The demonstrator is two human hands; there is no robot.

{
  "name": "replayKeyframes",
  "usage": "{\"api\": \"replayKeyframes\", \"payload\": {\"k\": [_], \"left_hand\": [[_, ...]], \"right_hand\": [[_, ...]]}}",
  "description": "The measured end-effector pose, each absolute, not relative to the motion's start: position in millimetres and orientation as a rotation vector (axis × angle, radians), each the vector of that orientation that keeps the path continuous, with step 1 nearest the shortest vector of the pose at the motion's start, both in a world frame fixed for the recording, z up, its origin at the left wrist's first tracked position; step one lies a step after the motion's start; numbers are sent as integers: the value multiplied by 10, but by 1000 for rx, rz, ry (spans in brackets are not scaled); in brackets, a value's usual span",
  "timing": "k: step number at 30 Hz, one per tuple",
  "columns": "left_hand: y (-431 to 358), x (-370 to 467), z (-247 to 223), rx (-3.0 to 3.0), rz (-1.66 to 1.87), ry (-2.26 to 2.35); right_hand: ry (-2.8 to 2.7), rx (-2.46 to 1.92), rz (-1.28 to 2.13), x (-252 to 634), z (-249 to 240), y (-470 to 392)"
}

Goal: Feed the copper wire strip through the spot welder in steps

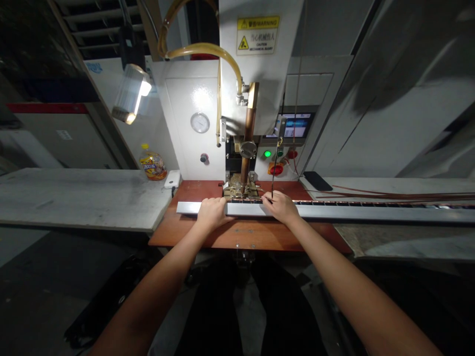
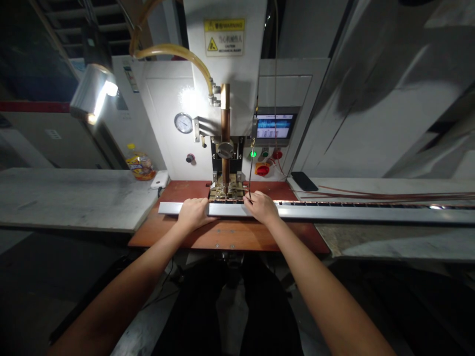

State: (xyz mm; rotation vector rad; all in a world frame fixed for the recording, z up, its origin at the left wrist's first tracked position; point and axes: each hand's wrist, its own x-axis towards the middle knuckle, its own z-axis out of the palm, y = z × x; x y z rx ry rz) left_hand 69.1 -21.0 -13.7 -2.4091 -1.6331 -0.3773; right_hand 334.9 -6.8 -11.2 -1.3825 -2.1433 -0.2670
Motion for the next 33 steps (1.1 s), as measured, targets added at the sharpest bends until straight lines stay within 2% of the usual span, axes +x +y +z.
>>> {"api": "replayKeyframes", "payload": {"k": [33], "left_hand": [[-217,848,-72,-2445,-390,-1664]], "right_hand": [[-2090,-1397,-232,3501,-139,-55]]}}
